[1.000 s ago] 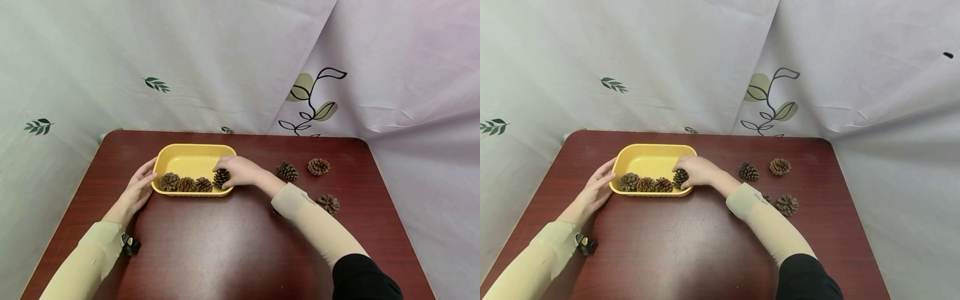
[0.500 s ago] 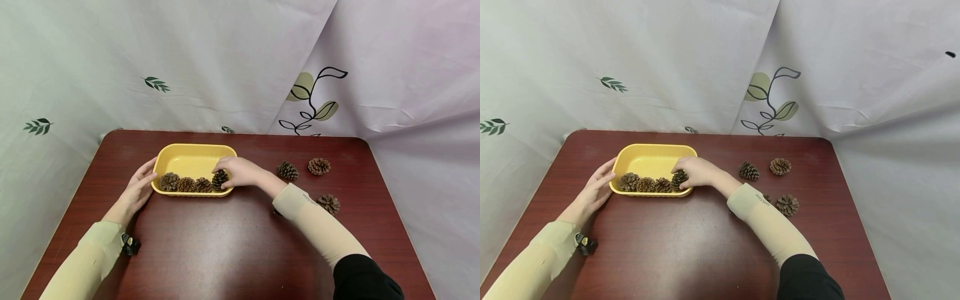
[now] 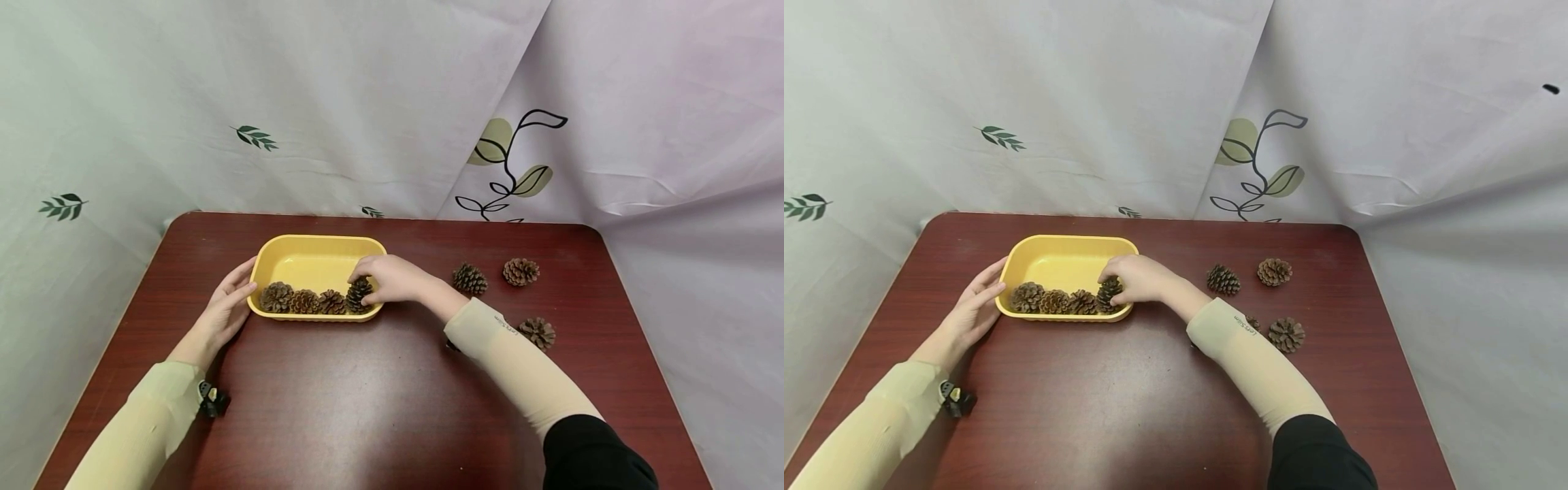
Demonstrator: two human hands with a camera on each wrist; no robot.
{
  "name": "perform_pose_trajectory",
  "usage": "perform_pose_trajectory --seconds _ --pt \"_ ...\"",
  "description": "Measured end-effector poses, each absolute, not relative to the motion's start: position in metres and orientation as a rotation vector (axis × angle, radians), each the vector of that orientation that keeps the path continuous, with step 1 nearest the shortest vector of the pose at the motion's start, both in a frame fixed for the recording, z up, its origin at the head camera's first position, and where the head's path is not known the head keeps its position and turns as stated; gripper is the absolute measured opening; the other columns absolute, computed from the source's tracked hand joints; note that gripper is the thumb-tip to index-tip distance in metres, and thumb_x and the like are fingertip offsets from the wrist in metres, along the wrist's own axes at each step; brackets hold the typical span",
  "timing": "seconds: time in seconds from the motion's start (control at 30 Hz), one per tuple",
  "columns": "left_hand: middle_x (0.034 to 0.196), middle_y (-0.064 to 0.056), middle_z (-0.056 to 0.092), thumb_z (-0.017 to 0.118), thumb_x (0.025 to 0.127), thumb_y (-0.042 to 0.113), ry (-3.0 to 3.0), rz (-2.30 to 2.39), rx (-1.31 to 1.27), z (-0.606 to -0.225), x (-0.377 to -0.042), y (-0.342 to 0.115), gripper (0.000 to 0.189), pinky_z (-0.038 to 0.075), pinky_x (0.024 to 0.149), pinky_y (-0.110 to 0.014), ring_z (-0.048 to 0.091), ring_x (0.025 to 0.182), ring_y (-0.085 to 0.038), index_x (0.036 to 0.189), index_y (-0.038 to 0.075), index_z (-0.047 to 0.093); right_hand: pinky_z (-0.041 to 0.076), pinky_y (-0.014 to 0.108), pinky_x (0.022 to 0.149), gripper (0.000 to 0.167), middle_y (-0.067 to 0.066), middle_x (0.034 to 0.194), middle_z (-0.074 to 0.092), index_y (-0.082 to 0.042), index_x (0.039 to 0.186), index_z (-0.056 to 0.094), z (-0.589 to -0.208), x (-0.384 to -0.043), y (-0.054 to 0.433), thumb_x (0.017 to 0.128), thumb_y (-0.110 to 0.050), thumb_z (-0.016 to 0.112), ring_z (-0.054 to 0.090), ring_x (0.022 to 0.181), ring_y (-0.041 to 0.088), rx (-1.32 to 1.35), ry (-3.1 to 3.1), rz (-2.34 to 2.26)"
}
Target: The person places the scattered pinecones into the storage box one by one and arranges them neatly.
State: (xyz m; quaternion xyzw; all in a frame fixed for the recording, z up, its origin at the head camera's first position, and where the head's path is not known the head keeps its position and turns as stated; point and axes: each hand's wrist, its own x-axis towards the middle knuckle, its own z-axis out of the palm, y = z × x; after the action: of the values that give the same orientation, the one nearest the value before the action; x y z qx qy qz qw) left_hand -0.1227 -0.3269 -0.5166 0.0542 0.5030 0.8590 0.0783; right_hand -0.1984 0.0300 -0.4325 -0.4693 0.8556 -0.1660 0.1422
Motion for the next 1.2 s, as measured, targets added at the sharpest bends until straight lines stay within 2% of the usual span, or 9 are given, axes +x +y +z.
perform_pose_trajectory --seconds 0.73,1.2 --pt "0.145 0.011 0.066 0.040 0.110 -0.006 1.540 2.552 0.164 -0.5190 -0.1235 -0.3291 0.050 0.054 0.101 -0.018 0.064 0.129 -0.004 0.147 0.021 0.060 0.048 0.035 0.117 0.042 0.006 0.131 0.074 -0.009 0.127 0.075 -0.4292 -0.1972 0.0318 0.088 -0.018 0.087 0.065 0.131 0.022 -1.380 2.454 -0.454" --pt "0.146 0.011 0.066 0.040 0.110 -0.006 1.531 2.554 0.167 -0.5185 -0.1233 -0.3287 0.050 0.054 0.101 -0.018 0.063 0.130 -0.003 0.147 0.021 0.060 0.048 0.035 0.116 0.041 0.004 0.132 0.073 -0.011 0.129 0.074 -0.4317 -0.1915 0.0287 0.091 -0.021 0.086 0.065 0.130 0.020 -1.394 2.446 -0.466"
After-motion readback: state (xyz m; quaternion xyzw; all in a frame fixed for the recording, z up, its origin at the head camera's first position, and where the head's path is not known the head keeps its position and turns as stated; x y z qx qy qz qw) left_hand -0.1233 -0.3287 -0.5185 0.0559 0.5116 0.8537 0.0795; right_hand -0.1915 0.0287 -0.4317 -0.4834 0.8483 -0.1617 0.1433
